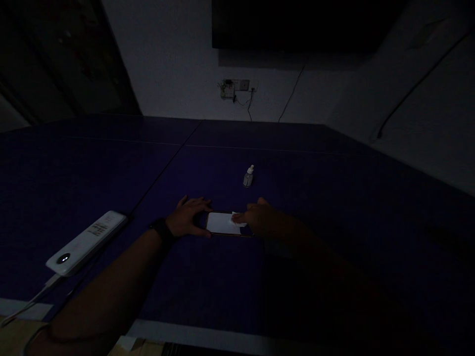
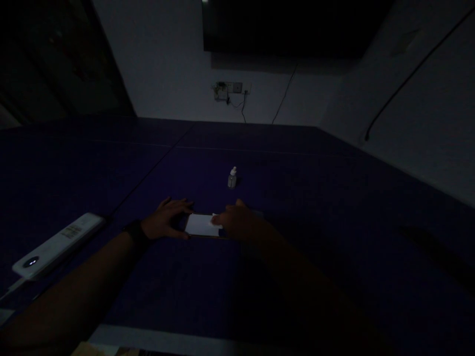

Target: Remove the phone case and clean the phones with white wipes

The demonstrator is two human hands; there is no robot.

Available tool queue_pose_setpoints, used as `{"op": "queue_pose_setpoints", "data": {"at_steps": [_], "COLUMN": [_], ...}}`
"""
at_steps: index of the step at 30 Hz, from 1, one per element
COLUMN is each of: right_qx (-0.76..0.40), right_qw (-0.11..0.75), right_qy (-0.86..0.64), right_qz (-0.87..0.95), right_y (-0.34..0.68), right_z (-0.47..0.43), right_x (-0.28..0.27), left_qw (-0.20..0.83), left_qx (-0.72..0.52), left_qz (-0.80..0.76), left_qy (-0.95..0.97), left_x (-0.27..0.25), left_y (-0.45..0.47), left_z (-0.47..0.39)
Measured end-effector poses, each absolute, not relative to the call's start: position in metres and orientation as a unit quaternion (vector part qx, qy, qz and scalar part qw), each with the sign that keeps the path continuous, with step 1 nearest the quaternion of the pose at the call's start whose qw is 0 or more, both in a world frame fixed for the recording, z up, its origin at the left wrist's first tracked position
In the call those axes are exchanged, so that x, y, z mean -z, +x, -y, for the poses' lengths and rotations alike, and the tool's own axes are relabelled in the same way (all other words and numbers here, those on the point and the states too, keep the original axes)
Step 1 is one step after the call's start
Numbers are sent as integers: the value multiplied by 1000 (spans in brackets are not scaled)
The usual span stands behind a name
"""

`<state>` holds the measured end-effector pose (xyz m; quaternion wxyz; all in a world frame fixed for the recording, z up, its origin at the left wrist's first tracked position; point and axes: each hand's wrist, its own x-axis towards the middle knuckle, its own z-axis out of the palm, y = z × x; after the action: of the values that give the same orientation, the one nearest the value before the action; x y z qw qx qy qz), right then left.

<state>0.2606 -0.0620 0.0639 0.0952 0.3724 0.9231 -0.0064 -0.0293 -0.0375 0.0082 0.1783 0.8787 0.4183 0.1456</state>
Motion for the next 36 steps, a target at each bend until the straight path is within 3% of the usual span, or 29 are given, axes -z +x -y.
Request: {"op": "queue_pose_setpoints", "data": {"at_steps": [25, 36], "right_qx": [-32, 56], "right_qw": [155, 130], "right_qy": [455, 321], "right_qz": [-876, -936], "right_y": [251, 261], "right_z": [81, 69], "right_x": [-86, -78], "left_qw": [169, 173], "left_qx": [-143, -139], "left_qz": [-425, -428], "left_qy": [878, 876], "left_x": [-12, -12], "left_y": [-27, -27], "left_z": [40, 40]}}
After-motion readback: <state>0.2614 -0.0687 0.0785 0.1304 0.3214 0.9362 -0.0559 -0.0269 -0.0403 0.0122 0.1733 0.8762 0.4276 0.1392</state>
